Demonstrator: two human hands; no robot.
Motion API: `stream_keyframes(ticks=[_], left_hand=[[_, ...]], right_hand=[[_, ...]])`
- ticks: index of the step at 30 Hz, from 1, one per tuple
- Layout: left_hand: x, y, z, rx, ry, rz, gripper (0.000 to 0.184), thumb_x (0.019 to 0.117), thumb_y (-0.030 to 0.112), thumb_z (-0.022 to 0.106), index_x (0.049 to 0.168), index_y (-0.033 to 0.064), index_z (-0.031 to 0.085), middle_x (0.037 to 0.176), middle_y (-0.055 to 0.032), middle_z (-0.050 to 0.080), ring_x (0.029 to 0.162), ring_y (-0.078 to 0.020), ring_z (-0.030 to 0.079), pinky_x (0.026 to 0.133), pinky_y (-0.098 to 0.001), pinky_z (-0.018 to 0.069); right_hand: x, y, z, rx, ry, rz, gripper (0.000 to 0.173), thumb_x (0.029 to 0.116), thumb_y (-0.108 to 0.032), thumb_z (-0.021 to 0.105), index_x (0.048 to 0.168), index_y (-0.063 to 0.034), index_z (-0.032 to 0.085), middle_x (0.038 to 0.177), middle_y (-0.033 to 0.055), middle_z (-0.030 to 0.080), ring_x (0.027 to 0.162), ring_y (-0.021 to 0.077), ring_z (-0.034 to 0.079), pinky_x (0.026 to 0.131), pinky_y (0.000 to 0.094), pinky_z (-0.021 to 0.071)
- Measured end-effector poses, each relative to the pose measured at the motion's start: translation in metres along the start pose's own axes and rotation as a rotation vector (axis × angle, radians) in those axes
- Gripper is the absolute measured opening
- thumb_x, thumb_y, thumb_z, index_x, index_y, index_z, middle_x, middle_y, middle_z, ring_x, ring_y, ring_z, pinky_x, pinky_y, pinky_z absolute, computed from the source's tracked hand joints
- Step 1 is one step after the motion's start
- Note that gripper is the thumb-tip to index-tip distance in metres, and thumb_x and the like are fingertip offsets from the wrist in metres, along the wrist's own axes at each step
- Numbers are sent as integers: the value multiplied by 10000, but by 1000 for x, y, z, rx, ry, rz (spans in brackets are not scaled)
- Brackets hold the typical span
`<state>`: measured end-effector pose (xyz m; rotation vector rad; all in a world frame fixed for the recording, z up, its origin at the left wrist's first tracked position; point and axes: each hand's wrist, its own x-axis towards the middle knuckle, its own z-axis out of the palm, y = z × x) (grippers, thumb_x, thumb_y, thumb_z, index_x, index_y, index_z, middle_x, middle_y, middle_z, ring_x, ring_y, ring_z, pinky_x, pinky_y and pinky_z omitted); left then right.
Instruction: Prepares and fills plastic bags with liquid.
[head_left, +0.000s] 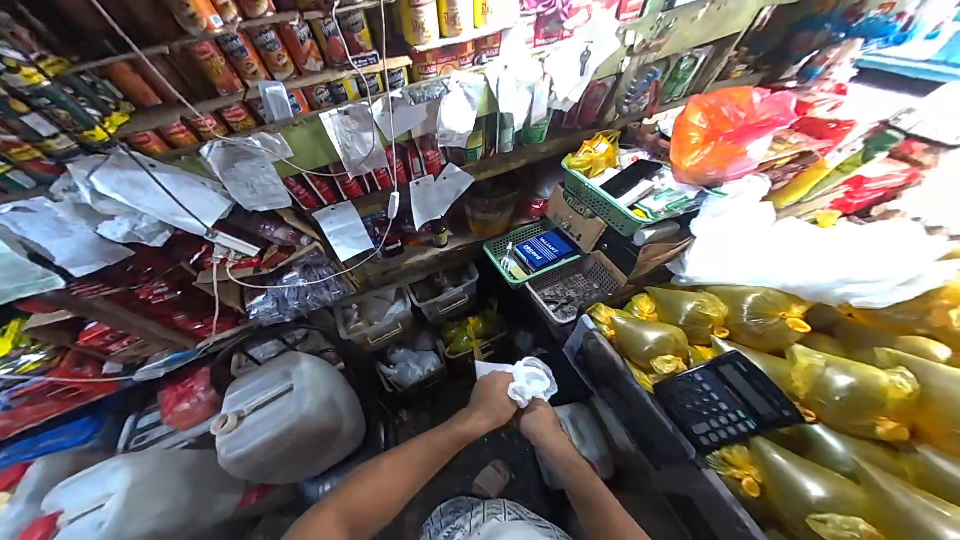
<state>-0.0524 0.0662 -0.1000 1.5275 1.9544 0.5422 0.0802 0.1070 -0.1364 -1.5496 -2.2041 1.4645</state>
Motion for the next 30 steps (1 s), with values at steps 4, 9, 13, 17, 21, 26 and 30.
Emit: stream_keyframes(ticks=[4, 9, 13, 17, 21, 26, 30], left_hand=[[-12, -40, 6, -528, 80, 212, 205, 887, 65, 678, 1068, -30, 690, 954, -91, 736, 876, -128, 710, 860, -348, 596], [-32, -40, 7, -523, 105, 396, 338, 906, 89, 717, 1215, -29, 652, 1139, -85, 725, 1073, -97, 681, 1009, -310, 548], [-36, -24, 1, -486, 297, 474, 417, 846, 117, 770, 1195, -69, 638, 1112, -99, 730, 1058, -94, 687, 1007, -309, 552], [-33, 5, -3, -868, 451, 311, 359, 906, 42, 634, 1216, -122, 559, 1072, -71, 702, 1010, -38, 666, 967, -253, 556], [-7, 21, -16, -850, 485, 112, 297, 921, 77, 687, 1178, -64, 633, 1047, -113, 725, 1003, -132, 698, 946, -332, 582], [-3, 26, -36, -807, 182, 19, 287, 971, 123, 693, 1238, 32, 638, 1057, -59, 732, 972, -114, 701, 897, -326, 595], [-16, 33, -46, -77, 310, 448, 274, 871, 192, 756, 1096, 44, 705, 1049, -88, 709, 959, -197, 694, 850, -444, 598]], right_hand=[[-11, -15, -23, 659, -152, 1, 185, 958, -150, 676, 1106, -40, 694, 903, 64, 716, 760, 144, 667, 682, 347, 567], [0, -38, -86, -231, -357, -325, 213, 950, -228, 650, 1021, -44, 730, 981, 152, 722, 943, 306, 695, 848, 599, 544], [2, -34, -107, -51, -194, -591, 269, 984, -241, 583, 978, -24, 741, 1192, 142, 625, 1103, 232, 606, 962, 437, 519], [-14, -24, -91, 399, -102, -580, 446, 916, -347, 742, 1252, -67, 657, 1376, 101, 599, 1226, 171, 603, 1019, 385, 543], [-25, -31, -56, 345, 246, -670, 144, 964, -185, 644, 1051, -117, 736, 1330, 95, 611, 1226, 163, 598, 981, 344, 563], [-33, -21, -59, 266, 296, -698, 242, 985, -160, 595, 1162, -183, 758, 1399, 18, 614, 1270, 155, 591, 1046, 424, 541], [-40, -16, -86, 485, 61, -549, 195, 998, -81, 602, 1165, -98, 700, 974, 50, 743, 846, 140, 708, 750, 375, 617]])
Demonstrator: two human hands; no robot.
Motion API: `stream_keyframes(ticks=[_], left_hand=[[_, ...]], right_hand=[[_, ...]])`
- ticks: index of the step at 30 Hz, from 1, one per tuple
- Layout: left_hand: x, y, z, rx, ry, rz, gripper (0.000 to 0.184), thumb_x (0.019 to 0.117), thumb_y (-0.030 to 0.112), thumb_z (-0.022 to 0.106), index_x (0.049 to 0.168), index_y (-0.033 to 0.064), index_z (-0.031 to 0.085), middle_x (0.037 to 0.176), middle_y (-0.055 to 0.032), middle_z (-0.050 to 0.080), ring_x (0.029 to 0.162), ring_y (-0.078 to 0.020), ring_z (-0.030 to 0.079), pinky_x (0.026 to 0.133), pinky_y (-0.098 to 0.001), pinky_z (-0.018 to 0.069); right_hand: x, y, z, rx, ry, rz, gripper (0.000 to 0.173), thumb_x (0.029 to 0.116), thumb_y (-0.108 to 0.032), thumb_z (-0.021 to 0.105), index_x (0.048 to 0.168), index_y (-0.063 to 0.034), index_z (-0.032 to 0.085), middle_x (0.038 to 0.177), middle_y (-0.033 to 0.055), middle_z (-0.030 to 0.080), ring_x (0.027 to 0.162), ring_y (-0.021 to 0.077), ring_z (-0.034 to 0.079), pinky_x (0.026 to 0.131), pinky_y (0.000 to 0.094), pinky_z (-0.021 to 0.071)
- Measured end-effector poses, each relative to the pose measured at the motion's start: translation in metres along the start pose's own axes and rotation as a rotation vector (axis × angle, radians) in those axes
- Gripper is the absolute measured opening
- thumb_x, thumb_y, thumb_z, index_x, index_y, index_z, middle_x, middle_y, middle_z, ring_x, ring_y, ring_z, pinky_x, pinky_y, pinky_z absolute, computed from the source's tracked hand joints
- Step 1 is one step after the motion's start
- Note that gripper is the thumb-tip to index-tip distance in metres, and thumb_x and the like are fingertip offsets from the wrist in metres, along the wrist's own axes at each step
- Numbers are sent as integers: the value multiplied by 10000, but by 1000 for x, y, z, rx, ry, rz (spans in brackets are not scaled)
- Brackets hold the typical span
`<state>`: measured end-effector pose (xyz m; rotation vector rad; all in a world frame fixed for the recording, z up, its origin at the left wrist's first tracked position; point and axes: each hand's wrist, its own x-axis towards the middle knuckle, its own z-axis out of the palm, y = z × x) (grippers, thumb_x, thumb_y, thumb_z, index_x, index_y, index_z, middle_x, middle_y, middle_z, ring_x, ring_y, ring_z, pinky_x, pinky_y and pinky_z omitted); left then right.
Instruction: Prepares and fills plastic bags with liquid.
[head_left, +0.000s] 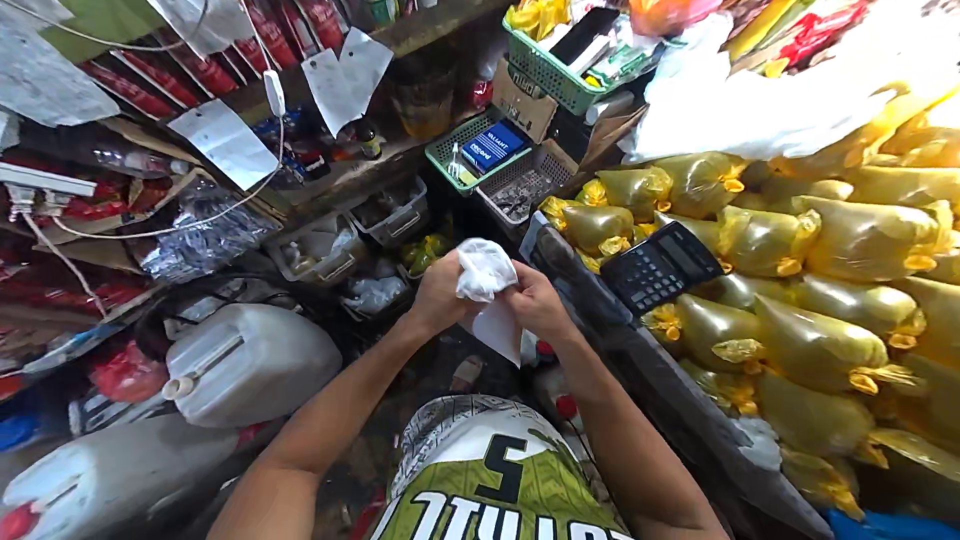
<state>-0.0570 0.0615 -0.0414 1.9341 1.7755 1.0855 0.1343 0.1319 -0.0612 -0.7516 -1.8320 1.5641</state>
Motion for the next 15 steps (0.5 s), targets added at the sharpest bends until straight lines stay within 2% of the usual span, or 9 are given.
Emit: stream_keyframes(ticks=[1, 3, 4, 6, 8, 10, 11, 13, 15], left_hand=[[1, 2, 0, 189, 24, 121, 265, 840, 215, 769, 1059, 72, 725, 1047, -100, 682, 930, -250, 682, 768, -480, 598], [-4, 1, 9, 271, 54, 197, 243, 847, 171, 762, 1074, 84, 757, 1097, -125, 673, 952, -290, 668, 756, -482, 588], [-9, 0, 16, 166, 58, 117, 198, 858, 147, 744, 1037, 62, 737, 1076, -100, 683, 951, -246, 673, 781, -455, 591], [-23, -2, 31, -282, 1, -289, 182, 935, 141, 679, 1091, 48, 686, 967, -35, 701, 845, -105, 669, 759, -321, 584], [-26, -5, 44, -694, -74, -763, 224, 1018, 302, 650, 1134, 110, 667, 815, -17, 644, 623, -80, 543, 556, -250, 464], [-21, -3, 43, -733, -112, -893, 285, 1000, 364, 672, 1134, 113, 678, 836, -33, 677, 641, -101, 589, 569, -272, 499], [-17, -1, 38, -651, -123, -845, 289, 999, 332, 680, 1141, 80, 682, 902, -49, 709, 744, -115, 653, 676, -305, 560], [-11, -1, 27, -314, -100, -629, 301, 939, 323, 741, 1039, 41, 723, 952, -83, 743, 909, -187, 718, 854, -457, 598], [3, 5, 13, -148, -17, -539, 304, 851, 350, 763, 914, 54, 729, 841, -102, 723, 823, -252, 714, 769, -561, 580]], right_hand=[[0, -2, -6, 34, -36, 34, 199, 988, -68, 586, 1153, -95, 694, 938, 63, 730, 795, 150, 693, 692, 372, 602], [-2, -2, -16, 55, -85, 49, 232, 965, -60, 591, 1167, -91, 700, 1019, 67, 737, 830, 148, 693, 703, 357, 597], [-3, 0, -18, 12, -78, 31, 232, 949, -66, 623, 1157, -98, 723, 1153, 41, 727, 945, 139, 696, 785, 359, 604], [-6, 9, -18, -138, -11, -12, 158, 901, -115, 725, 1054, -89, 754, 1421, 42, 600, 1204, 182, 625, 945, 423, 581], [-11, 28, -12, -363, 51, -30, 298, 898, -365, 765, 1067, -120, 740, 1290, 108, 608, 1109, 254, 620, 858, 471, 574], [-16, 39, 1, -641, 33, -22, 547, 888, -650, 659, 1054, -134, 733, 1110, 111, 653, 1042, 300, 625, 848, 531, 555], [-20, 41, 10, -764, 33, -53, 546, 934, -630, 596, 1050, -114, 731, 1063, 120, 664, 1033, 331, 631, 834, 557, 540], [-23, 43, 24, -888, 110, -175, 340, 1006, -348, 536, 955, -73, 729, 961, 118, 696, 968, 341, 651, 783, 542, 521], [-21, 39, 32, -839, 144, -267, 346, 1030, -238, 480, 830, -53, 693, 866, 105, 696, 888, 316, 654, 756, 504, 507]])
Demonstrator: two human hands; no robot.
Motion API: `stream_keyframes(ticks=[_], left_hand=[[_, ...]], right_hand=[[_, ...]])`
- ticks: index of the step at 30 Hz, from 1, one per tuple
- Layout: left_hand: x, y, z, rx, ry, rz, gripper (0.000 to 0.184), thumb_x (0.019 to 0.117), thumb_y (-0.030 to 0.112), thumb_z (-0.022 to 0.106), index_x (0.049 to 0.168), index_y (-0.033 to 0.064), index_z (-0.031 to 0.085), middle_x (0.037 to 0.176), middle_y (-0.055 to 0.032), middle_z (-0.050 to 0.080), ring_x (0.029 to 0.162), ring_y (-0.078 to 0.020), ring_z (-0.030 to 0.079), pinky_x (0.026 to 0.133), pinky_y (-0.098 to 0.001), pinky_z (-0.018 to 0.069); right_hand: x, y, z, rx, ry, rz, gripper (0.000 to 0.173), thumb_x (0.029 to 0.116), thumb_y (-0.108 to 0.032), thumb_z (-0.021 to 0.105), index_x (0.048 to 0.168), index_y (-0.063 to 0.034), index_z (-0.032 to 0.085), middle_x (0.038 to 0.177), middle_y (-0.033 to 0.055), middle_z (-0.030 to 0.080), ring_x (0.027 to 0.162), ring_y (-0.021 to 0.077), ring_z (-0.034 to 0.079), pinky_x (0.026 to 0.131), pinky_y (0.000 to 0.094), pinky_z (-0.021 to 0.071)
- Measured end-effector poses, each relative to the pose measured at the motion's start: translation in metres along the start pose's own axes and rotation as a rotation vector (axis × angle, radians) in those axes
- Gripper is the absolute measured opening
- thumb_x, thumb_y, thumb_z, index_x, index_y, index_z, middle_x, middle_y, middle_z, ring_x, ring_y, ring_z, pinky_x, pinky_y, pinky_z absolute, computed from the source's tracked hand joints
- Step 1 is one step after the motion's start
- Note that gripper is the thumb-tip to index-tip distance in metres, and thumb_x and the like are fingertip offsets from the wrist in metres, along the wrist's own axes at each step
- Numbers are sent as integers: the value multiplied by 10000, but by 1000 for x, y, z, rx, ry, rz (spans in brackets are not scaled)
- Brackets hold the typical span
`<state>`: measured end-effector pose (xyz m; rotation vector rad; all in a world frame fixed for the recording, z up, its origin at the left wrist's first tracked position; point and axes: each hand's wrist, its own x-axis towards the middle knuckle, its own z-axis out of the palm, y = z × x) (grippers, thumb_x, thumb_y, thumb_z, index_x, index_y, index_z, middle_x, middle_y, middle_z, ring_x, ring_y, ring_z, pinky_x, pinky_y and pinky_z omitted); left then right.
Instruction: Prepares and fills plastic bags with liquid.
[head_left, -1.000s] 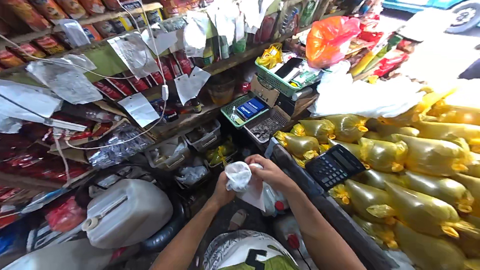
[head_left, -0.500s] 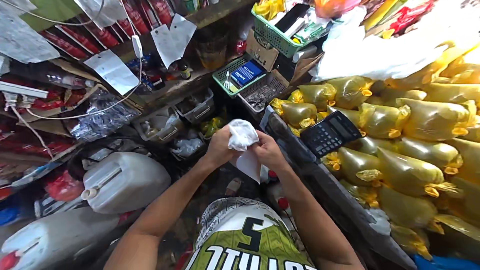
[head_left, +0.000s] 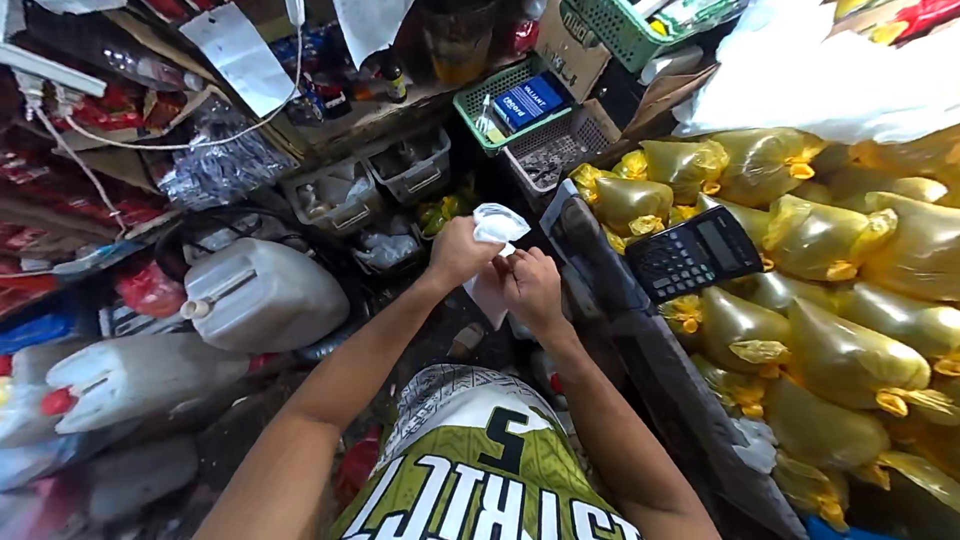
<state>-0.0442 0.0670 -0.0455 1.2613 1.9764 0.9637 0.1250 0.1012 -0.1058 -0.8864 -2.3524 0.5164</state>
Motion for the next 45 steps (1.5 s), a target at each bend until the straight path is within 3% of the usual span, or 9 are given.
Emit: stream_keyframes(ticks=[3, 7, 15, 18, 22, 26, 33, 40, 45], left_hand=[[13, 19, 3, -259, 28, -28, 287, 990, 289, 598, 828, 64, 675, 688, -34, 609, 631, -153, 590, 607, -392, 509], [48, -2, 22, -640, -7, -280, 606, 1123, 434, 330, 1002, -66, 650, 860, -137, 726, 798, -232, 733, 789, -421, 628], [105, -41, 52, -1228, 144, -834, 212, 1078, 293, 502, 1146, 93, 522, 764, -49, 557, 578, -142, 575, 523, -282, 536], [117, -48, 66, -1091, -61, -697, 267, 1096, 336, 460, 1107, 75, 519, 759, -26, 541, 512, -92, 513, 445, -228, 473], [95, -34, 27, -36, -625, -147, 504, 1085, 425, 446, 880, 26, 676, 714, -64, 653, 581, -164, 586, 609, -382, 533], [54, -50, 16, 290, -1182, 120, 373, 1082, 334, 494, 1063, 59, 744, 816, -72, 738, 661, -187, 701, 696, -449, 613], [83, -38, 44, -645, -1187, -587, 256, 1042, 123, 481, 1090, 13, 708, 827, -24, 663, 647, -84, 587, 649, -252, 539], [106, 28, 76, 194, -936, 909, 308, 1026, 371, 539, 1076, 116, 704, 938, -50, 714, 835, -201, 704, 739, -481, 599], [132, 80, 102, 87, -1156, 832, 350, 1084, 371, 458, 1064, 120, 701, 829, 9, 712, 699, -118, 694, 689, -389, 622]], right_hand=[[-4, -10, 1, 191, 45, -45, 506, 1092, -271, 356, 687, -62, 576, 668, 77, 564, 718, 260, 597, 674, 443, 481], [-19, -11, -1, 207, 52, -45, 562, 1103, -322, 315, 672, -78, 581, 630, 61, 557, 655, 232, 593, 626, 434, 485], [-46, -6, 17, 52, 140, -9, 531, 1082, -301, 357, 629, -94, 541, 596, 56, 539, 623, 241, 586, 608, 431, 474], [-52, 9, 14, 95, 112, 77, 530, 1083, -308, 355, 635, -106, 553, 604, 39, 555, 637, 221, 598, 621, 426, 497], [-59, 52, -17, -7, 11, 103, 513, 1093, -373, 407, 734, -103, 656, 713, 37, 649, 759, 216, 654, 712, 445, 531], [-57, 76, -37, -227, -111, 105, 471, 1080, -435, 441, 819, -128, 685, 843, 28, 686, 874, 219, 653, 789, 443, 503], [-71, 34, -48, 24, -239, 510, 374, 1054, -459, 473, 996, -225, 759, 1142, 21, 682, 1176, 271, 591, 949, 565, 493], [-15, 16, -64, 174, 372, 489, 418, 1069, -331, 498, 824, -62, 703, 1197, 100, 662, 1208, 224, 594, 1066, 437, 490], [-18, 41, -92, 366, 491, 585, 311, 939, -54, 652, 1240, 24, 662, 1393, 192, 553, 1230, 222, 615, 1036, 349, 559]])
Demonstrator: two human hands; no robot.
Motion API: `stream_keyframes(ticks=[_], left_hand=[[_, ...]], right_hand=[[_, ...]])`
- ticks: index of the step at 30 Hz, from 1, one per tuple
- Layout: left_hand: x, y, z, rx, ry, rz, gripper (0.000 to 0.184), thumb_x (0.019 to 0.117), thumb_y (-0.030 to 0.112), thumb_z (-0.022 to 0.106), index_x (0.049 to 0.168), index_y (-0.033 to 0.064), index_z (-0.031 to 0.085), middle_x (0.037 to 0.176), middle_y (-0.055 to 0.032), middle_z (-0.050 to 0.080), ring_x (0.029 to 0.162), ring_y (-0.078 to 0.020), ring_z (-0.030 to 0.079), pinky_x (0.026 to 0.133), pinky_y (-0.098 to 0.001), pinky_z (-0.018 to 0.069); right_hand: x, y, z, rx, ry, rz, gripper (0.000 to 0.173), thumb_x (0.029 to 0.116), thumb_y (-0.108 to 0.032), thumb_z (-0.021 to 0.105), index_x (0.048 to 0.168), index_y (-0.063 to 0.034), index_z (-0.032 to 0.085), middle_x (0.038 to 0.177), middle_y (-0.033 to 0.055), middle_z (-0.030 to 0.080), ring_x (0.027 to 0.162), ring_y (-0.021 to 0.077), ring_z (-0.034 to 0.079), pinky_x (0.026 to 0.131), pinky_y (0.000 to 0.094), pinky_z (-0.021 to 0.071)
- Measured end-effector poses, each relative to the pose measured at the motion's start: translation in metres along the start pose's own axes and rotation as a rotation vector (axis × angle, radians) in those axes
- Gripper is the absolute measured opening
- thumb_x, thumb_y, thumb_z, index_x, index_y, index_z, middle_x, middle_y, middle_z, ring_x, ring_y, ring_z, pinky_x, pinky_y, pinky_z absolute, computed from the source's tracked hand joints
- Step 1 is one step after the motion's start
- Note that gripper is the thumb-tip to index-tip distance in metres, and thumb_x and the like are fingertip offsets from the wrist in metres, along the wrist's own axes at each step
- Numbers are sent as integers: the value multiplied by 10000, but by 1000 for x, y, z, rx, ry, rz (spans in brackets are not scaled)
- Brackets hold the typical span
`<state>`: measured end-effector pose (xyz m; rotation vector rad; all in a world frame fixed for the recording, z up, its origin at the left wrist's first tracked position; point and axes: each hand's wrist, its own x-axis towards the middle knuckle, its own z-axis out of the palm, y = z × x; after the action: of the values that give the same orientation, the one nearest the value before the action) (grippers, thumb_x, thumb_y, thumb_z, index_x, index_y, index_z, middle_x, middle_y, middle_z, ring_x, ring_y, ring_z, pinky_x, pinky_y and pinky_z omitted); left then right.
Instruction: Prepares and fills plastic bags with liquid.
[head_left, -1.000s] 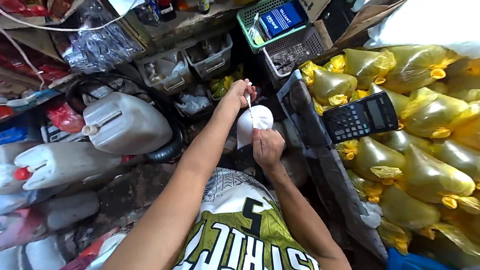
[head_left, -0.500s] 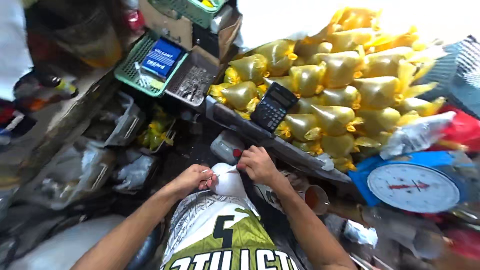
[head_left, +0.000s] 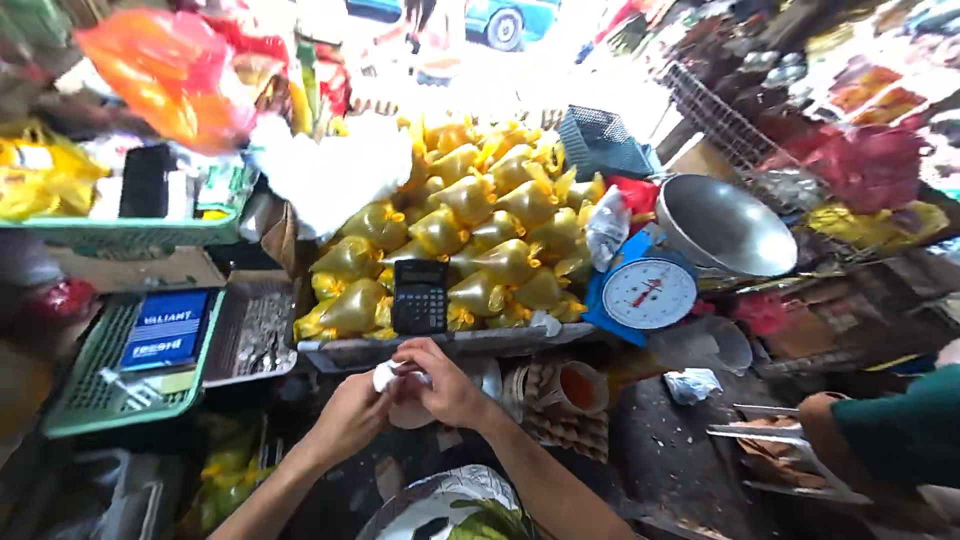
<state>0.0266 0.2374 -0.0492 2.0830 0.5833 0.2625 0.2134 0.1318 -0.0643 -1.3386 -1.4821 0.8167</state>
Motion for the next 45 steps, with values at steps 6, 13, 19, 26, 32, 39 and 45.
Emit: stream_keyframes(ticks=[6, 13, 19, 26, 32, 39, 45], left_hand=[[43, 5, 0, 251, -32, -96, 216, 1005, 224, 534, 1059, 140, 726, 896, -61, 727, 840, -241, 706, 780, -538, 568], [83, 1, -4, 539, 311, -63, 282, 958, 253, 596, 1193, 153, 715, 1160, -94, 712, 985, -325, 710, 781, -582, 574], [83, 38, 2, -631, 178, -127, 185, 1013, 160, 592, 1138, 33, 641, 886, -24, 696, 764, -112, 668, 689, -296, 588], [131, 15, 41, -634, 182, -203, 228, 1031, 199, 587, 988, -5, 680, 733, -64, 677, 618, -157, 646, 603, -327, 568], [157, -6, 46, -692, 191, -467, 245, 991, 219, 611, 816, 50, 622, 605, -20, 581, 500, -122, 548, 493, -286, 481], [156, -10, 37, 423, 120, -335, 277, 968, 240, 558, 1124, 74, 716, 1111, -171, 712, 1057, -366, 680, 866, -627, 536], [149, -31, 69, 533, 348, -77, 286, 965, 150, 571, 1212, 168, 715, 1469, -20, 581, 1262, -275, 598, 1078, -561, 442]], right_hand=[[1, 41, -10, -268, 179, 81, 212, 977, -266, 661, 937, -103, 793, 1180, 78, 662, 1162, 189, 594, 1035, 361, 498], [4, 20, -24, -48, 353, -161, 160, 958, -250, 715, 929, -117, 800, 1229, 71, 654, 1270, 222, 532, 1112, 432, 440], [49, 24, -45, 218, 386, -206, 126, 899, -18, 663, 976, 10, 760, 1342, 188, 603, 1272, 246, 574, 1068, 381, 521], [48, 72, -85, 117, 343, 99, 169, 950, -130, 677, 1031, -19, 774, 1281, 127, 668, 1146, 168, 654, 976, 315, 565], [45, 115, -71, -175, 357, 23, 113, 843, -137, 778, 929, -67, 797, 1350, 194, 576, 1174, 184, 632, 962, 297, 579], [66, 123, -71, -171, 257, 64, 184, 906, -77, 641, 1015, -28, 780, 1057, 83, 765, 1015, 144, 715, 952, 359, 578], [80, 129, -93, -173, 46, 160, 171, 937, -123, 640, 1013, -43, 770, 1130, 78, 741, 1062, 126, 689, 952, 342, 570]])
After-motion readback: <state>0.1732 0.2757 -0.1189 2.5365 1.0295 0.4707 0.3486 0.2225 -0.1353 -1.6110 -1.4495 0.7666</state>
